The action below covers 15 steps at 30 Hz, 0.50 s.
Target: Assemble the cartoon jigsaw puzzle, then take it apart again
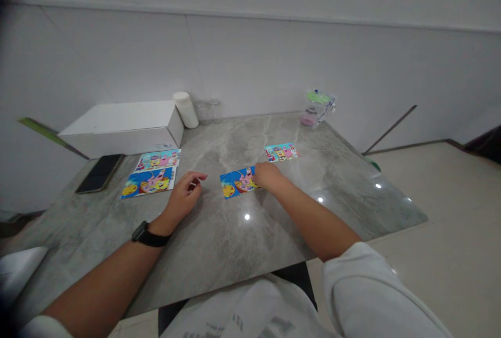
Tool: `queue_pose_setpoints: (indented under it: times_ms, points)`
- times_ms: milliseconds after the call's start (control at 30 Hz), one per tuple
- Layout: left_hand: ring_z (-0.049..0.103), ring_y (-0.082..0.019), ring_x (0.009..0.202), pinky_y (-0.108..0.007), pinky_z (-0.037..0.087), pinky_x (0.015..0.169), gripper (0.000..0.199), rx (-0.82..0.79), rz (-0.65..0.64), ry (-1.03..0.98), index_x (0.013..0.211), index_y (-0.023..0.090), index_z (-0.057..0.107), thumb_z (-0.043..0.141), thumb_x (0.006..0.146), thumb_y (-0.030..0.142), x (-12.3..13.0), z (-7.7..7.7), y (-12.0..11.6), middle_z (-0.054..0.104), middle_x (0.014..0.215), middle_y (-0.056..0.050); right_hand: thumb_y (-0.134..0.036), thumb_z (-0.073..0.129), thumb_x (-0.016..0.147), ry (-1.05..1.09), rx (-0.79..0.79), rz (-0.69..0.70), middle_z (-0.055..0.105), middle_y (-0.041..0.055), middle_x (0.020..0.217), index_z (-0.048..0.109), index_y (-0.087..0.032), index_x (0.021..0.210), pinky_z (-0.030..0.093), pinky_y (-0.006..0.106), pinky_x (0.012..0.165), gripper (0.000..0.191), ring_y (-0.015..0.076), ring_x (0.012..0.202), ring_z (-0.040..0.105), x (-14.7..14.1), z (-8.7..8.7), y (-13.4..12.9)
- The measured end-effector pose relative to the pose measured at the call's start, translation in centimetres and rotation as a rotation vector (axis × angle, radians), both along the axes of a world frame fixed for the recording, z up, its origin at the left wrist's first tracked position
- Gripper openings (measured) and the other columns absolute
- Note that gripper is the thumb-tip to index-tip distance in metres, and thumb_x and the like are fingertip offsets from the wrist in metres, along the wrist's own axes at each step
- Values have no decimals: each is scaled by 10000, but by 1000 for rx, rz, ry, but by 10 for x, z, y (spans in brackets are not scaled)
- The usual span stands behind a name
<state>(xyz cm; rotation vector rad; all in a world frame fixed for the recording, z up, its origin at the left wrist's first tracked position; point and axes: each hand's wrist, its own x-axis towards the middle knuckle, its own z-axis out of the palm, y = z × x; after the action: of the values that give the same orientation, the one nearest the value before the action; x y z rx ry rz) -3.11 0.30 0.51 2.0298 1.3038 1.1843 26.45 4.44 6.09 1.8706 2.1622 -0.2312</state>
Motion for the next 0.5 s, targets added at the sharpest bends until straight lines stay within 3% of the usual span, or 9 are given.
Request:
queue_pose_setpoints:
  times_ms: [167, 300, 433, 500]
  points:
    - [639, -157, 943, -272, 537, 787, 332, 39, 61, -125, 1201, 222, 658, 532, 905, 139, -3, 9, -5, 679, 1124, -52, -440, 641, 967, 43, -37, 24, 728, 240, 1309, 738, -129, 1294, 562, 347, 905, 461, 333, 1177, 719, -62, 14, -6]
    - [649, -157, 954, -267, 545, 780, 365, 88, 119, -198, 1301, 238, 606, 592, 936, 222, -14, 40, 1, 667, 1169, -64, -488, 681, 942, 24, -52, 68, 725, 261, 1297, 762, -119, 1264, 571, 387, 901, 497, 365, 1179, 714, -70, 25, 4]
    - [664, -171, 922, -269, 538, 732, 329, -8, 61, 102, 1243, 221, 670, 637, 919, 270, -23, 77, 27, 696, 1105, -58, -465, 745, 902, 61, 22, 112, 748, 238, 1240, 785, -135, 1202, 556, 381, 892, 448, 359, 1148, 718, -54, 31, 35]
    - [670, -187, 921, -301, 538, 785, 251, -57, 5, 339, 1140, 201, 722, 663, 912, 287, -21, 87, 43, 715, 1072, -64, -408, 764, 891, 104, 42, 165, 755, 194, 1244, 784, -163, 1189, 541, 362, 900, 386, 332, 1144, 711, -48, 28, 51]
